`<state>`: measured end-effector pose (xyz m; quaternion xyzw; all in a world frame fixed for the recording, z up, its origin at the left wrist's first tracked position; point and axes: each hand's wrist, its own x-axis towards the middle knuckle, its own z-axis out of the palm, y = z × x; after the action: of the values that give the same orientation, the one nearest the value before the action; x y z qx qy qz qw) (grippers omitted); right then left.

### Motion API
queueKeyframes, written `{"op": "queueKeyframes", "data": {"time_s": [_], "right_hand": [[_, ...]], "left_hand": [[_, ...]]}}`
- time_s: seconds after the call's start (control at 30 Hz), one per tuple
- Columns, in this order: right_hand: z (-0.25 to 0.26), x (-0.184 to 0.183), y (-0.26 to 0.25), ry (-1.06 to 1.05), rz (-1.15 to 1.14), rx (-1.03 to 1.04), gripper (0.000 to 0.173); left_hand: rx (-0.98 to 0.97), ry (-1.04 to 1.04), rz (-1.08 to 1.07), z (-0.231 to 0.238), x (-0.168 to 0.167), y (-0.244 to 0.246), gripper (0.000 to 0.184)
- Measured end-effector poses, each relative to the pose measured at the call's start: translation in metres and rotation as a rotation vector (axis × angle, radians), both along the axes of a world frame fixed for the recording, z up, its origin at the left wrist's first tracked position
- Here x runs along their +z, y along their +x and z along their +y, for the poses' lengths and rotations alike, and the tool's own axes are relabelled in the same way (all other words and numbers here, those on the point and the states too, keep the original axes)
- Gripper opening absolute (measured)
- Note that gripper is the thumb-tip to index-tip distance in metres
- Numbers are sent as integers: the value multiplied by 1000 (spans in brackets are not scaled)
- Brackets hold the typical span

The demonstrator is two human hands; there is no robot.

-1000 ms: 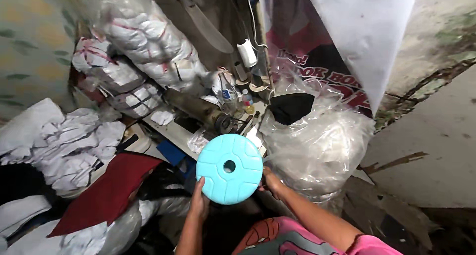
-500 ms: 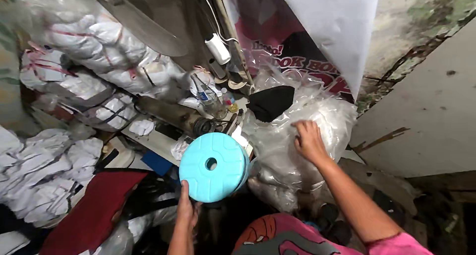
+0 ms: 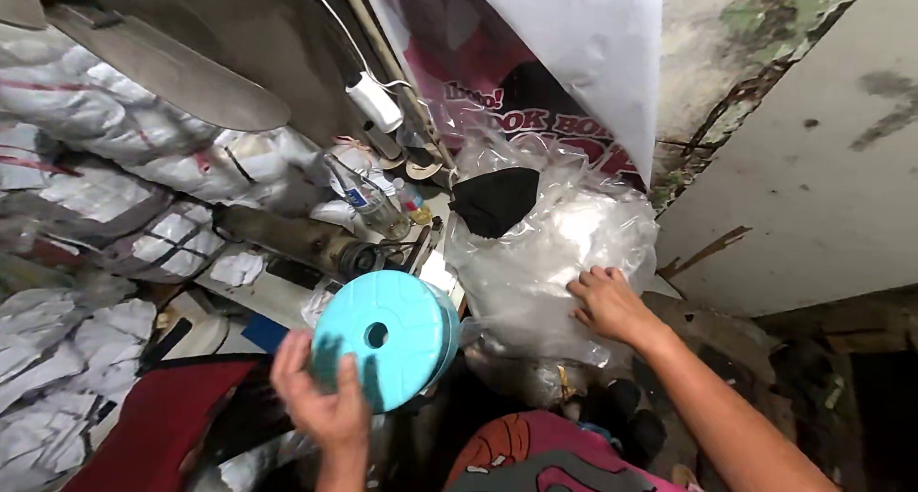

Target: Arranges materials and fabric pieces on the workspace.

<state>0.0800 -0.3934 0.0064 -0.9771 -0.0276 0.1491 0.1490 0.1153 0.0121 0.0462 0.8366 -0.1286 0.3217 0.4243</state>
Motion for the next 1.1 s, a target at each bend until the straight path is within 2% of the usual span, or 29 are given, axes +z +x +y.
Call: {"op": "queueKeyframes", "data": {"time_s": [0.1,0.17,0.23,0.3,0.4,0.47,0.53,0.6,0.7,0.8,0.93,1.1], "right_hand": [[19,-6,-17,4,30,-8,38],[28,-9,-23,12,58,-18,35],[33,-13,-26,17,108,-10,33],[37,-17,-31,17,150,10,34],[40,-23,-41,32,178,19,34],[40,-27,-47,51,166,3,34],[39,-31,-50,62,163,-12,35],[39,-35,-50,58,147,-12,35],[42,-43,-50,63,77,-39,36],[45,-47,-48,56,43,-57,37],[48,-45,-42,21,80,-57,38],[50,-42,-32,2,150,-38,41]], "left_hand": [[-369,156,85,-68,19,10,43],[-508,293,139,-114,15,21,38],[-507,362,149,-153,11,39,42],[-424,406,223,-184,16,69,49],[-258,492,371,-216,23,124,70],[-207,535,534,-226,23,150,83],[-204,502,649,-227,19,167,88],[-191,472,686,-227,16,178,92],[-176,537,759,-228,19,187,98],[-145,610,815,-231,27,188,94],[-176,587,796,-229,27,190,90],[-262,552,616,-231,27,169,78]]}}
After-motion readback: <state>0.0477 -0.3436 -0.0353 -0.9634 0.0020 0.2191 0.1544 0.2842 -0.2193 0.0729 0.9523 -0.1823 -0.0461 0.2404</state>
